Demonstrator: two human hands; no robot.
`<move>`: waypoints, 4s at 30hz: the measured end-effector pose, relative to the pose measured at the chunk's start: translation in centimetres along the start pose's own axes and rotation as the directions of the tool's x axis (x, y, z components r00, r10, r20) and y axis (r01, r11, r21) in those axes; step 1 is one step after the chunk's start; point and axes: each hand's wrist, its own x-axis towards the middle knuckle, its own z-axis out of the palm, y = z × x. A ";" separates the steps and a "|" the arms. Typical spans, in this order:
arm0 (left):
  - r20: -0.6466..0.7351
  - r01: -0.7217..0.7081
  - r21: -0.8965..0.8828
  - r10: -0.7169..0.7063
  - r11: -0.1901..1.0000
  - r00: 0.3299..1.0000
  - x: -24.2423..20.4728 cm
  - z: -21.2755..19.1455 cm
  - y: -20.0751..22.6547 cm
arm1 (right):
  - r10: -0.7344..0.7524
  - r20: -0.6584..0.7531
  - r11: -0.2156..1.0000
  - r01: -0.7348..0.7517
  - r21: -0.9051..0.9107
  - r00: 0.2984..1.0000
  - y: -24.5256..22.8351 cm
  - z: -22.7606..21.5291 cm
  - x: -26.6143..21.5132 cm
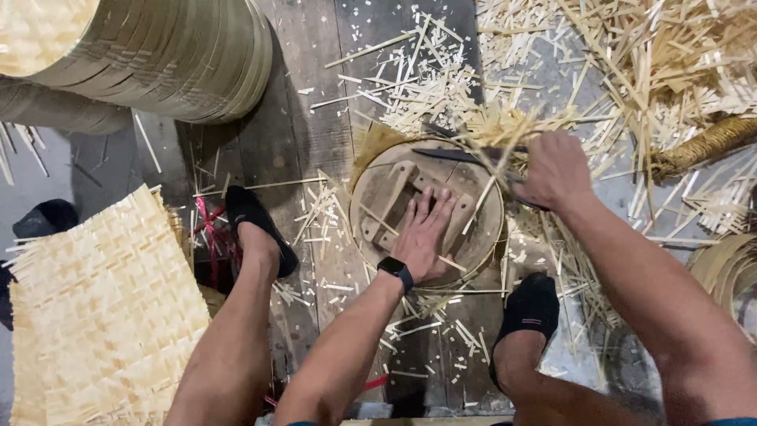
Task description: Assembling and trimming the edges of a woven bamboo basket bottom using a wooden mold and scissors.
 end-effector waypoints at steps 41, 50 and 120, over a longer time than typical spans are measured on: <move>0.263 0.081 0.299 -0.164 0.951 0.951 1.3 -0.6 1.9 | 0.019 -0.016 0.992 -0.017 0.123 1.000 3.0 2.0 -3.8; 0.226 -0.135 0.393 0.047 0.910 0.973 -0.8 1.0 -2.4 | 0.025 0.109 0.971 -0.051 0.234 0.994 3.4 0.4 -4.2; 0.142 0.771 -0.483 -0.832 0.415 0.536 1.7 -8.5 -16.0 | 0.035 0.478 -0.395 -0.428 0.813 0.877 -10.4 8.8 -13.4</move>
